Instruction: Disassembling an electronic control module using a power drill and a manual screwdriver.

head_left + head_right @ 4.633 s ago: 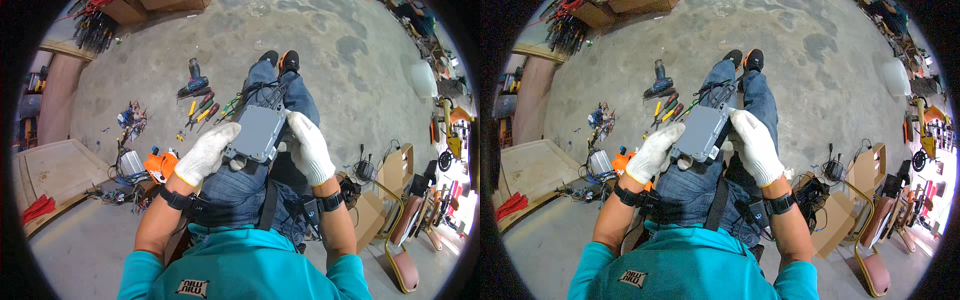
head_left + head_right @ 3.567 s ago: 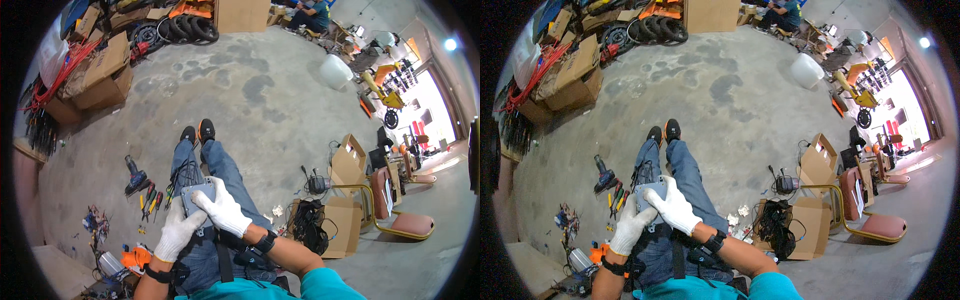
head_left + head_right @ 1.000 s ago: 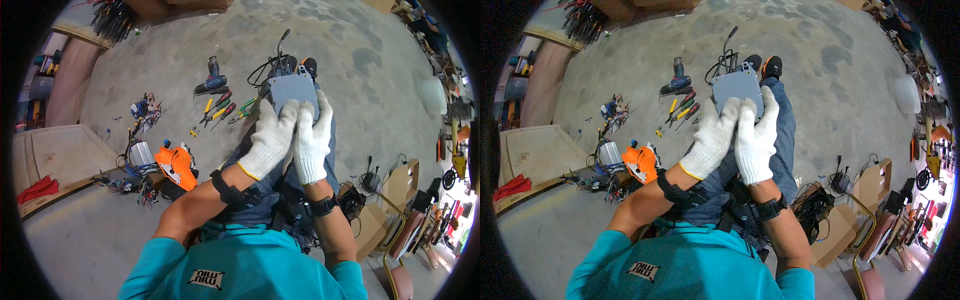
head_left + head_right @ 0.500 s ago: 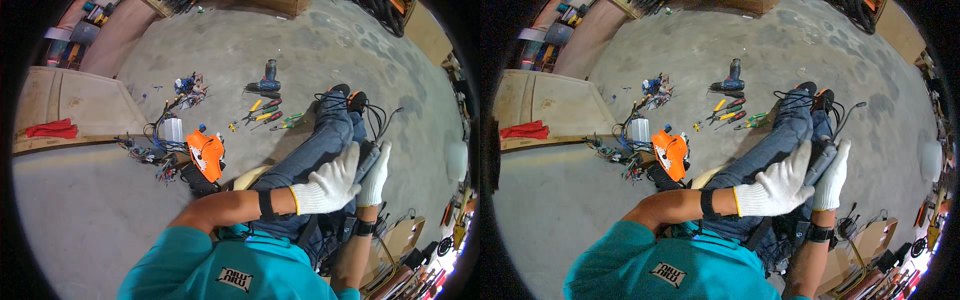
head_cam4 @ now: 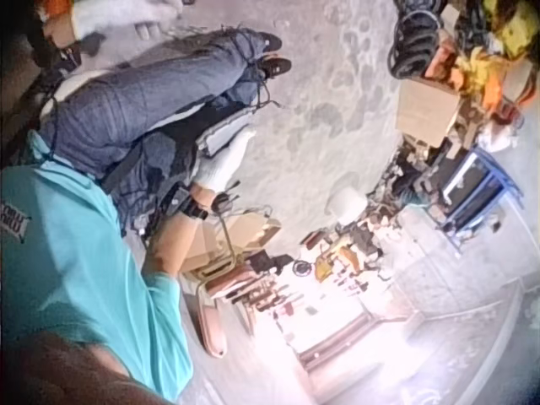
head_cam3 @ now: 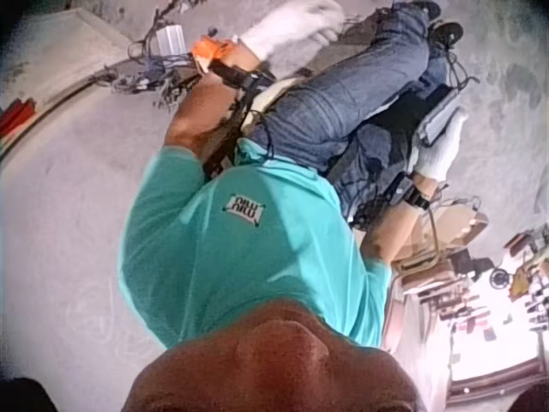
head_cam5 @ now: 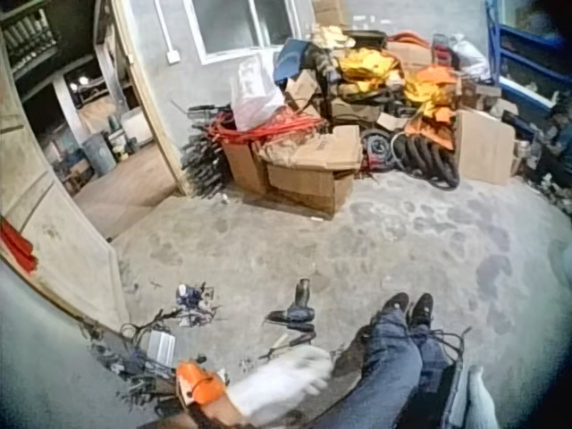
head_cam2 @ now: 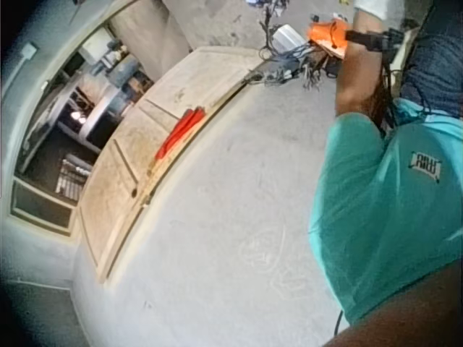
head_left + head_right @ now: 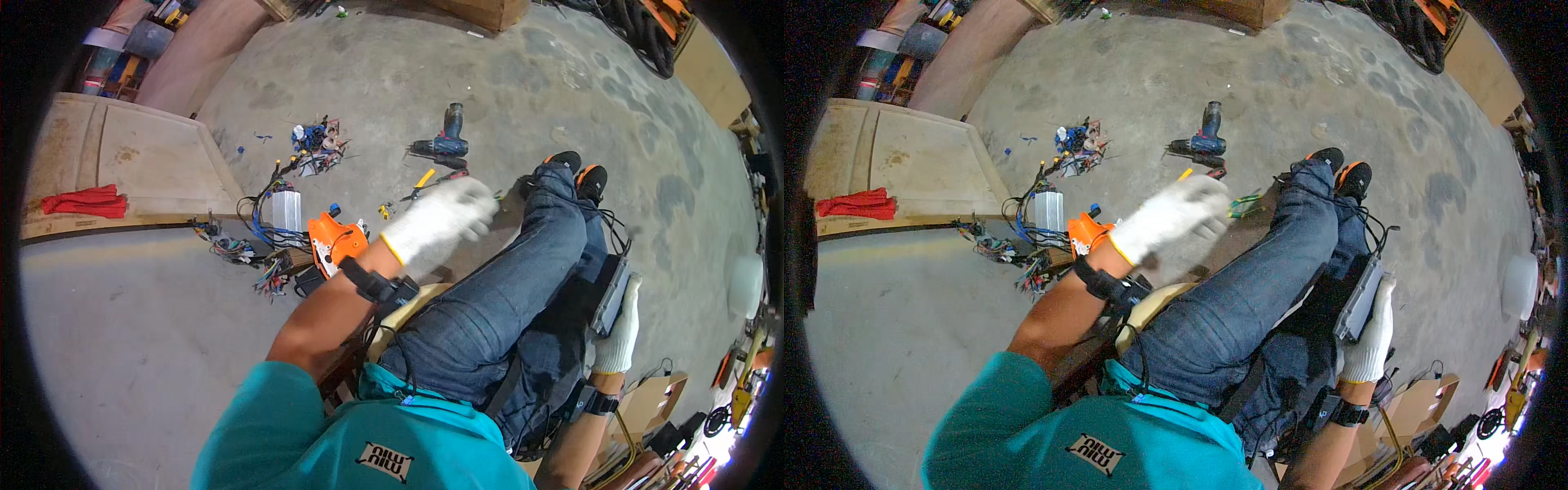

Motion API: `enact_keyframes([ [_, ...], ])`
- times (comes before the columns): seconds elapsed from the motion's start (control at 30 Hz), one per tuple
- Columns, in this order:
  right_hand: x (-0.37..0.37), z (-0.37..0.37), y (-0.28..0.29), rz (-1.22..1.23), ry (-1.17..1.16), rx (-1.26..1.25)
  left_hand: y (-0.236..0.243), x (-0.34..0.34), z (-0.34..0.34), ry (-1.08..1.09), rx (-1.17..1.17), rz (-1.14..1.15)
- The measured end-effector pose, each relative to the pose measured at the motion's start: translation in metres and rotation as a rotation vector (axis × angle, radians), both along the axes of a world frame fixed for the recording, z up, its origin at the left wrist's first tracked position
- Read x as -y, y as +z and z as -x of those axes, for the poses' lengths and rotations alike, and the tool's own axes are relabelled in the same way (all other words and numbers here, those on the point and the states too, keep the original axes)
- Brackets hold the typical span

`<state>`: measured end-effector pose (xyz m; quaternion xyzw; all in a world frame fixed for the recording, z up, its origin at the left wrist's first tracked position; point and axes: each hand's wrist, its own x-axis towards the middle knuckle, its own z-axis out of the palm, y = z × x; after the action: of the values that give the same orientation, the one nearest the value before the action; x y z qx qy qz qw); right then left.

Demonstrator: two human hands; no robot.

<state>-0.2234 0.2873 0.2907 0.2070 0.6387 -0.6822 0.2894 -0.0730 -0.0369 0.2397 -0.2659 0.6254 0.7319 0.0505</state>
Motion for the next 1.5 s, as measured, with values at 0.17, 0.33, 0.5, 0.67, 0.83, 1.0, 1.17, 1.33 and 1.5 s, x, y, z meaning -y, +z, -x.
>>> enact_keyframes([
  [0.17,0.019,-0.002,-0.011,0.038,0.045,-0.015,-0.045,0.082,-0.052,0.215,0.155,-0.008],
  [0.33,0.018,0.013,-0.018,0.064,0.021,-0.115,-0.083,0.119,-0.064,0.144,0.640,0.520],
  [0.5,0.007,0.044,-0.021,0.193,-0.167,-0.102,-0.154,0.142,-0.053,0.006,0.829,0.773],
  [0.67,0.019,0.082,-0.035,0.201,-0.245,-0.071,-0.198,0.153,-0.008,-0.293,0.968,0.819],
  [0.83,0.031,0.132,-0.143,0.047,-0.022,-0.055,-0.251,0.167,0.038,-0.292,0.934,1.063],
  [1.0,0.047,0.157,-0.289,-0.333,0.213,0.029,-0.290,0.179,0.099,-0.495,0.902,1.247],
  [1.17,0.056,0.169,-0.378,-0.338,0.468,0.107,-0.362,0.213,0.129,-0.579,0.778,1.240],
  [1.33,0.061,0.174,-0.414,-0.399,0.638,0.069,-0.393,0.239,0.128,-0.562,0.681,1.274],
  [1.5,0.065,0.165,-0.408,-0.841,0.774,-0.138,-0.348,0.234,0.147,-0.665,0.709,1.105],
])
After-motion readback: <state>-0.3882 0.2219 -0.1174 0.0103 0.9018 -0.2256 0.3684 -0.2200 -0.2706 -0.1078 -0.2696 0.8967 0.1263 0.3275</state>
